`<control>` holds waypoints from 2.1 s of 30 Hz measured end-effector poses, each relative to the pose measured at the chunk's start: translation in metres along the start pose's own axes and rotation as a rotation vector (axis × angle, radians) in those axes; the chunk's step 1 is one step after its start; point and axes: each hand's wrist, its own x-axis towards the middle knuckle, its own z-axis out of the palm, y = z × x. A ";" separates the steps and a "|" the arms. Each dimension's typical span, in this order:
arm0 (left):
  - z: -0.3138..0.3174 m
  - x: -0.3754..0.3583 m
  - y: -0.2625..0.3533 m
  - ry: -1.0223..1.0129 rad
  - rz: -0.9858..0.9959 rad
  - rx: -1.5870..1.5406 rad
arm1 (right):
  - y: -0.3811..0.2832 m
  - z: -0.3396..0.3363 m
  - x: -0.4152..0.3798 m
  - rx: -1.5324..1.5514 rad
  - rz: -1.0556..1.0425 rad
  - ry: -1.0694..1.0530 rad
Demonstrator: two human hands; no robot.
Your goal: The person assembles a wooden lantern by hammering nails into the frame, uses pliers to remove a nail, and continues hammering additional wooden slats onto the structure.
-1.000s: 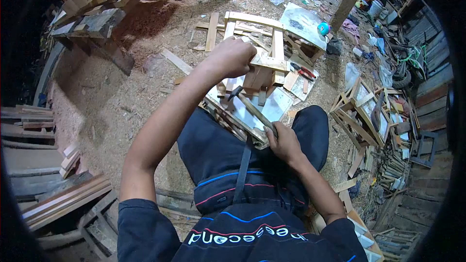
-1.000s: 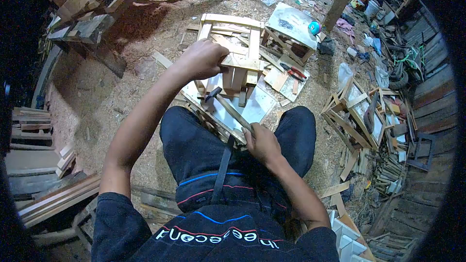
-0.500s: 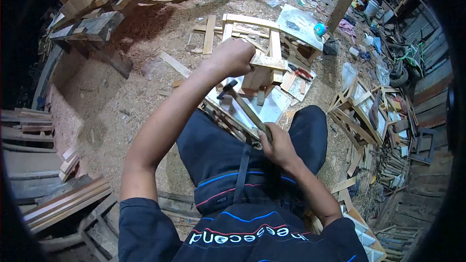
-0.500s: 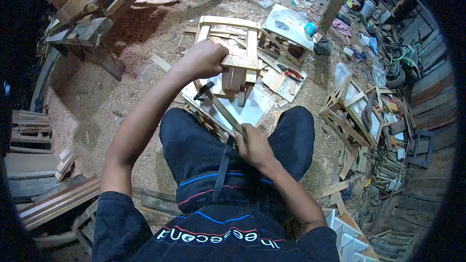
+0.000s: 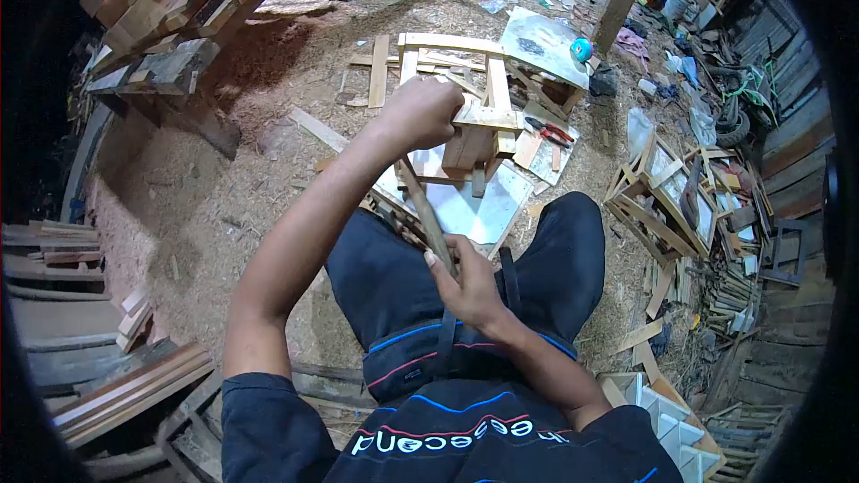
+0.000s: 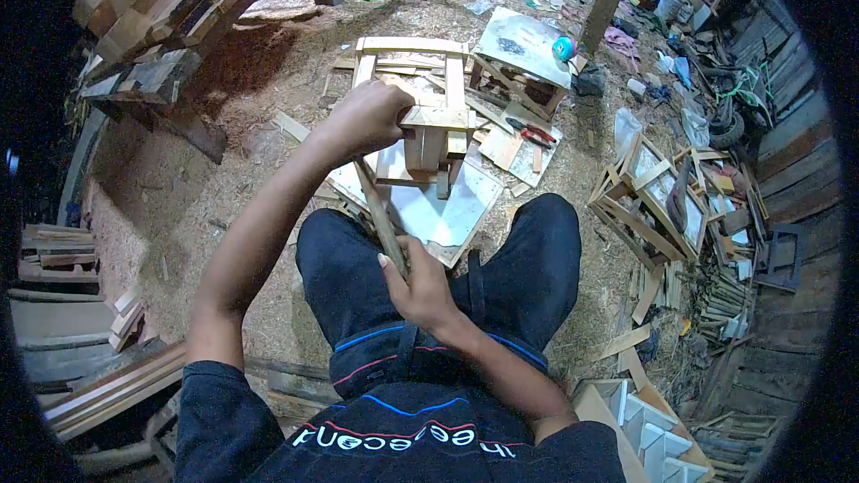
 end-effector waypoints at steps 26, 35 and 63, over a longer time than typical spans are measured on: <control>0.012 0.004 0.000 0.076 0.043 -0.084 | 0.024 0.026 -0.003 0.332 0.272 0.125; 0.001 -0.001 -0.002 0.125 0.175 -0.219 | 0.011 -0.015 -0.009 0.130 0.243 0.031; 0.005 0.003 0.009 -0.003 0.002 -0.232 | 0.052 -0.080 -0.079 0.028 0.132 0.026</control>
